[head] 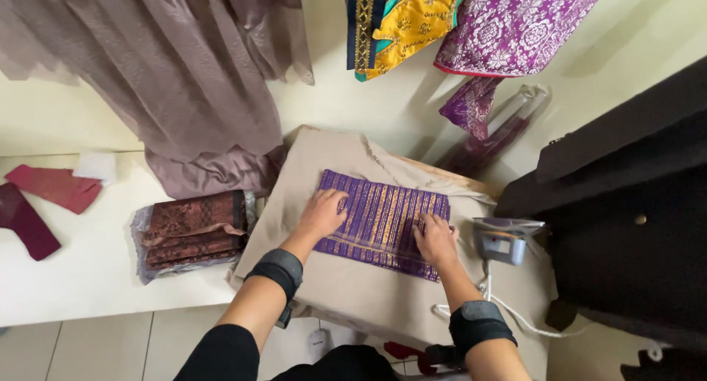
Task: Ironing a piece of purple and gold patterned fabric on an ironing board.
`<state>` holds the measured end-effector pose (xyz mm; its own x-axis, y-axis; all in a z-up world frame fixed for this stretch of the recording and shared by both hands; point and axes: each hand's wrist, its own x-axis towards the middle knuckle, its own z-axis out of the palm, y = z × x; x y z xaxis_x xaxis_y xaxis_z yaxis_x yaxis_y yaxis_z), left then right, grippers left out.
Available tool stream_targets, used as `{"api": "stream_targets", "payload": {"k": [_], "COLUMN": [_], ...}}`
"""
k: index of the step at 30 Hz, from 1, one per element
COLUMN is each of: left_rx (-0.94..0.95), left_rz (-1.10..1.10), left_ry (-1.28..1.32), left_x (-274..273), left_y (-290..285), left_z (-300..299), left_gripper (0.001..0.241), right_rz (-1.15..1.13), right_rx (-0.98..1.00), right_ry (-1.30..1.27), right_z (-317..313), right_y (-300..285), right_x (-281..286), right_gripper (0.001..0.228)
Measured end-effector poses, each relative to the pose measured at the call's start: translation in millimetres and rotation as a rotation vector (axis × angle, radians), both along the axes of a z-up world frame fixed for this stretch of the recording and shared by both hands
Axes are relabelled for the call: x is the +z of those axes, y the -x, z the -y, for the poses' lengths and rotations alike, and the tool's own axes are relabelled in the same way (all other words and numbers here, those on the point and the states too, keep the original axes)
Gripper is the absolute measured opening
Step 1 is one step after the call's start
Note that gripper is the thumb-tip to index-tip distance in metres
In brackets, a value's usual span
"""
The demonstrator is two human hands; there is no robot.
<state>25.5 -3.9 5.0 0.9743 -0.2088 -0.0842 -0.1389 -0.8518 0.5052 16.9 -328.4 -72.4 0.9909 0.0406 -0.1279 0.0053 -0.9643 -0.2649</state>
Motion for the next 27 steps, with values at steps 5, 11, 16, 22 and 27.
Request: {"api": "stream_targets", "payload": {"k": [5,11,16,22,27], "left_rx": [-0.003,-0.007,-0.025,-0.04,-0.065], "left_rz": [0.075,-0.098,-0.2,-0.183,-0.199], "left_ry": [-0.075,-0.238,-0.355,-0.402,-0.398], "left_x": [-58.6,-67.5,-74.1,-73.3,-59.8], "left_y": [-51.7,-89.4,-109.7,-122.9,-133.9], "left_z": [-4.3,-3.8,-5.5,-8.1,-9.0], "left_gripper": [0.046,0.052,0.049,0.039,0.041], "right_rz": [-0.159,-0.202,-0.227,0.071,0.17], "right_rx": [0.037,0.153,0.185,0.261,0.144], "right_ry": [0.033,0.091,0.183,0.303,0.341], "right_z": [-0.6,3.1,17.0,27.6,28.2], "right_y": [-34.2,-66.4,-92.8,-101.8,-95.1], "right_x": [30.0,41.7,-2.2,-36.0,-21.1], "right_gripper": [0.057,0.063,0.063,0.039,0.039]}}
